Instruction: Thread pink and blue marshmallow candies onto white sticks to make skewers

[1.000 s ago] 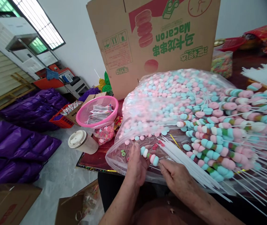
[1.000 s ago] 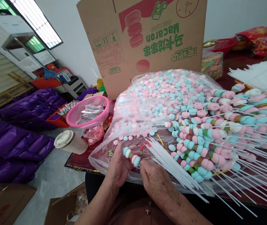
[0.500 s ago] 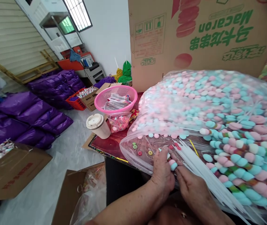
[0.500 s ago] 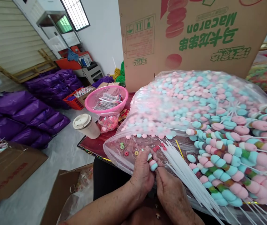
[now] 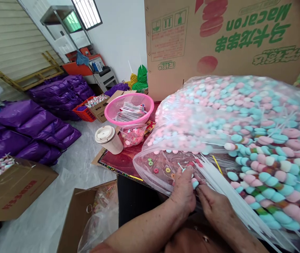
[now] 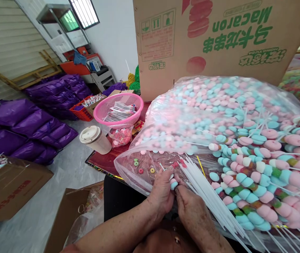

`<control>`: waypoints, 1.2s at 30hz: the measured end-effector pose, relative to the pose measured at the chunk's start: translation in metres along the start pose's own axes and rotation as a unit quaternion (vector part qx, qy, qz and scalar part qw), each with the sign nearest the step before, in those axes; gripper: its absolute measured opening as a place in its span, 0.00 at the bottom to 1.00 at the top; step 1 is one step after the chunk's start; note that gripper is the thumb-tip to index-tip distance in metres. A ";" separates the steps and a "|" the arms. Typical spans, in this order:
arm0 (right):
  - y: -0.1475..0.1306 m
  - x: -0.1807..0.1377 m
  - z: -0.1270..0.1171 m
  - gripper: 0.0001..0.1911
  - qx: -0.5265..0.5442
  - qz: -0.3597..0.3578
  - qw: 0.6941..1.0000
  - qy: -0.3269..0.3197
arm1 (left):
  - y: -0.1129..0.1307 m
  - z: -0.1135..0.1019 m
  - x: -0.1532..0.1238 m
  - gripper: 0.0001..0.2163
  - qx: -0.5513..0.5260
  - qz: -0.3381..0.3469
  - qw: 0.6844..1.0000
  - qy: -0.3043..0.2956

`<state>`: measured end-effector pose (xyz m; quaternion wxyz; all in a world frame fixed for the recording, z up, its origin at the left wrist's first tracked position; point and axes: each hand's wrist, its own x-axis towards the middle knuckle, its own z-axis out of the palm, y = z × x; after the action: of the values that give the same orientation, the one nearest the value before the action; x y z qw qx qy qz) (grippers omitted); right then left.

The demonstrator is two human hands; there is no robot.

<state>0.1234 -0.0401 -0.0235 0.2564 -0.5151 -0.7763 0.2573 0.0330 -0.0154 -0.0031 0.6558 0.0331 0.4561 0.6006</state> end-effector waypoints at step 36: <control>-0.021 -0.005 -0.007 0.14 -0.102 -0.004 0.995 -0.009 | 0.077 -0.046 -0.004 0.09 0.287 0.097 0.952 -0.046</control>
<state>0.1154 -0.0512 -0.0050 0.1965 -0.5332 -0.8028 0.1807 -0.0543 -0.0203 0.0178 0.5776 0.2916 0.5730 0.5030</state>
